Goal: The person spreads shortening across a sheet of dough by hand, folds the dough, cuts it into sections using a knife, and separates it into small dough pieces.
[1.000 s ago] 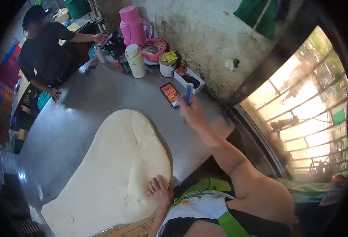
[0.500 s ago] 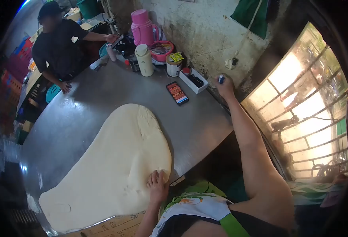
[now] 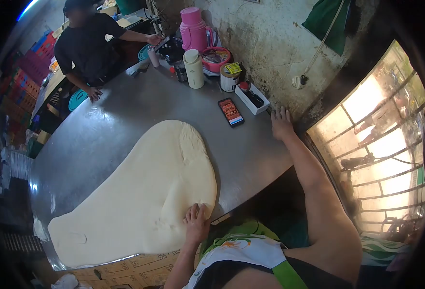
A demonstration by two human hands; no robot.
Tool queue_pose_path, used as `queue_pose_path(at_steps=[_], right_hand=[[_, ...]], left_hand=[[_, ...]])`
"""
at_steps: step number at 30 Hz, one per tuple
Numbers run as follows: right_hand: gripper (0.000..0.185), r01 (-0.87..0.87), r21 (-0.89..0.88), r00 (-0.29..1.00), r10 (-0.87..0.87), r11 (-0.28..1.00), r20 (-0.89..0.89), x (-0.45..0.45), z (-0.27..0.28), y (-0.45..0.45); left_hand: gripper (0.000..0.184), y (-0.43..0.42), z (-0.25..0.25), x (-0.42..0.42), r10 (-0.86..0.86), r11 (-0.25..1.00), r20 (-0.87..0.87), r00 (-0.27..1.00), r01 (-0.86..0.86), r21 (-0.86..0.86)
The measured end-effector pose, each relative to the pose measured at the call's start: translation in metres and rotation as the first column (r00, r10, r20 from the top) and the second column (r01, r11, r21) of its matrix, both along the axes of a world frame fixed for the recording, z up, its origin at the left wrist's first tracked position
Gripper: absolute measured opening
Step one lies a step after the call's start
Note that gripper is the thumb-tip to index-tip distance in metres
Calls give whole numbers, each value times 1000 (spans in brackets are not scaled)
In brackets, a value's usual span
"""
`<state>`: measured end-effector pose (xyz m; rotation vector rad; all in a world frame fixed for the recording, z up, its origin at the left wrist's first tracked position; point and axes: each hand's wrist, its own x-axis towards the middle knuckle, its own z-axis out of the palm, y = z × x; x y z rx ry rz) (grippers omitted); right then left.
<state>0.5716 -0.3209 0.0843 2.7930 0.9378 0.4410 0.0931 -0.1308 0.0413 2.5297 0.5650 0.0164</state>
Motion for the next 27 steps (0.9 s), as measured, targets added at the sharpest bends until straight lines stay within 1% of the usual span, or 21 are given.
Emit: queue_pose_path(at_steps=[2,4,5,6,7,8,9,11,12,13,14,15,16,17,18,19,20,22,23,25,27], right_hand=[[58,26,-24,990,-29,999,-136,-18,-3,6],[56,-129,58,965,139,990,-224,-80,26,15],[47,30,100,604,62,995,-795,-123,79,28],[46,-23,264,165,265,964,-950,-135,25,12],[40,-6,521,-212,508,854,-835,-174,-32,1],[41,-226,268,-266,205,937,-942,-221,4,14],[44,-115,396,-266,356,911,-896,-268,-18,-10],[45,-51,137,-555,86,989,-827,-301,-19,-31],[45,-60,138,-558,81,989,-826,-281,-17,-27],[42,-292,259,-449,107,921,-887,-242,-12,-15],[38,-511,333,-347,165,792,-923,-203,-9,-4],[27,-262,28,-317,-59,965,-946,-162,-35,7],[17,-4,477,-14,477,879,-879,-129,-55,15],[21,285,454,113,440,844,-891,-94,-44,44],[27,232,486,488,331,843,-808,-56,-31,71],[30,305,520,550,298,798,-780,-15,-35,94],[30,304,688,668,367,659,-647,31,-71,111],[28,477,553,652,147,683,-744,105,-107,141],[28,476,548,647,149,688,-748,129,-129,153],[27,170,664,894,170,728,-416,161,-164,168],[28,208,651,861,179,730,-476,164,-165,178]], left_hand=[[68,2,-3,-1,-13,1000,6,1000,13,5],[68,4,-7,-4,-26,1000,13,1000,26,8],[68,4,-7,-5,-22,1000,11,1000,22,5],[68,3,-6,-6,-25,1000,7,1000,25,-5],[67,3,-4,-5,-27,1000,5,1000,27,-13],[67,5,-3,-4,-25,1000,4,1000,25,-18],[67,6,-2,-3,-16,1000,6,1000,16,-18],[66,5,-2,-3,-13,1000,4,1000,13,-18],[65,5,-2,-2,-11,1000,1,1000,11,-19],[65,4,-2,1,2,1000,2,1000,-2,-19],[65,2,-2,3,19,1000,-2,1000,-19,-13],[64,0,0,2,28,1000,-11,1000,-29,-8],[64,-1,1,4,39,999,-15,999,-39,0],[64,0,1,8,43,999,-17,999,-43,3],[64,0,0,8,55,998,-18,998,-55,-3],[65,0,0,7,66,998,-22,998,-66,-9],[66,0,-1,7,77,997,-27,997,-77,-17],[65,-1,1,7,92,995,-49,995,-93,-28],[65,0,2,8,102,994,-60,993,-104,-37],[64,0,5,13,115,992,-76,990,-119,-51],[63,0,10,18,147,985,-100,984,-155,-80]])
